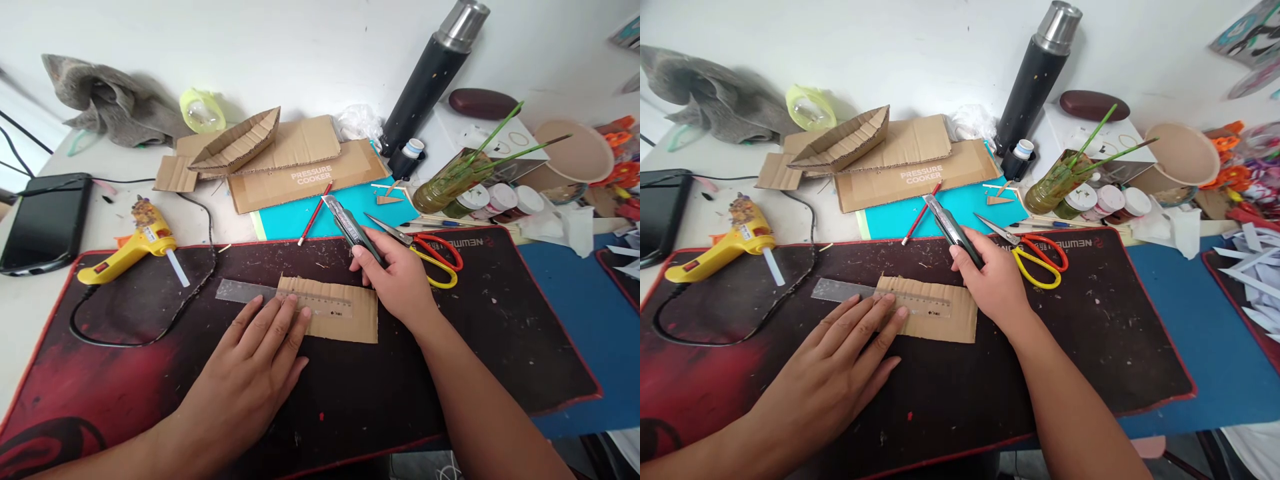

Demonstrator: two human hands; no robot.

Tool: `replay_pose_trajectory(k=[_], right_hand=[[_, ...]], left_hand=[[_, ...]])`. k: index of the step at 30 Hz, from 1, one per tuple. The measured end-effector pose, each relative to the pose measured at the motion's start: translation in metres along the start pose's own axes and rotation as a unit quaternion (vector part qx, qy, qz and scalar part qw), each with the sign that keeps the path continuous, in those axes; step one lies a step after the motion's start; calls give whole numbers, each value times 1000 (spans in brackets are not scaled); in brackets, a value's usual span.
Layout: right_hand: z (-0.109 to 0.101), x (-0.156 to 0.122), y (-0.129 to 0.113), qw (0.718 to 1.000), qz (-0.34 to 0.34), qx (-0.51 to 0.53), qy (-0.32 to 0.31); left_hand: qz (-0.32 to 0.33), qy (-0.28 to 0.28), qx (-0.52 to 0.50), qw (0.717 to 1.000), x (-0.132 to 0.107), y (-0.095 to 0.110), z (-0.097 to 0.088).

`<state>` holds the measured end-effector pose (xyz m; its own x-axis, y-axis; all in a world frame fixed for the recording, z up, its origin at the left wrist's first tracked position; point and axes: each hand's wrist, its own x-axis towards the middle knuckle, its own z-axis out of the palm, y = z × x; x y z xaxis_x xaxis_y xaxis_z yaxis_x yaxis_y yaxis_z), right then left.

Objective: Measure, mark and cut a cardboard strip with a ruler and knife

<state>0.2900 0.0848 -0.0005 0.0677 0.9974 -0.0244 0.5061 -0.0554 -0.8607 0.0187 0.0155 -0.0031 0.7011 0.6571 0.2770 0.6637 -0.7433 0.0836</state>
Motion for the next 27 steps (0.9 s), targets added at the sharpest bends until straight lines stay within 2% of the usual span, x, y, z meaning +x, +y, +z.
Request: replay_pose_trajectory(k=[27], right_hand=[[0, -1, -2, 1000, -4, -18, -5]], left_hand=[[-3, 3, 0, 1000, -1, 1, 2]])
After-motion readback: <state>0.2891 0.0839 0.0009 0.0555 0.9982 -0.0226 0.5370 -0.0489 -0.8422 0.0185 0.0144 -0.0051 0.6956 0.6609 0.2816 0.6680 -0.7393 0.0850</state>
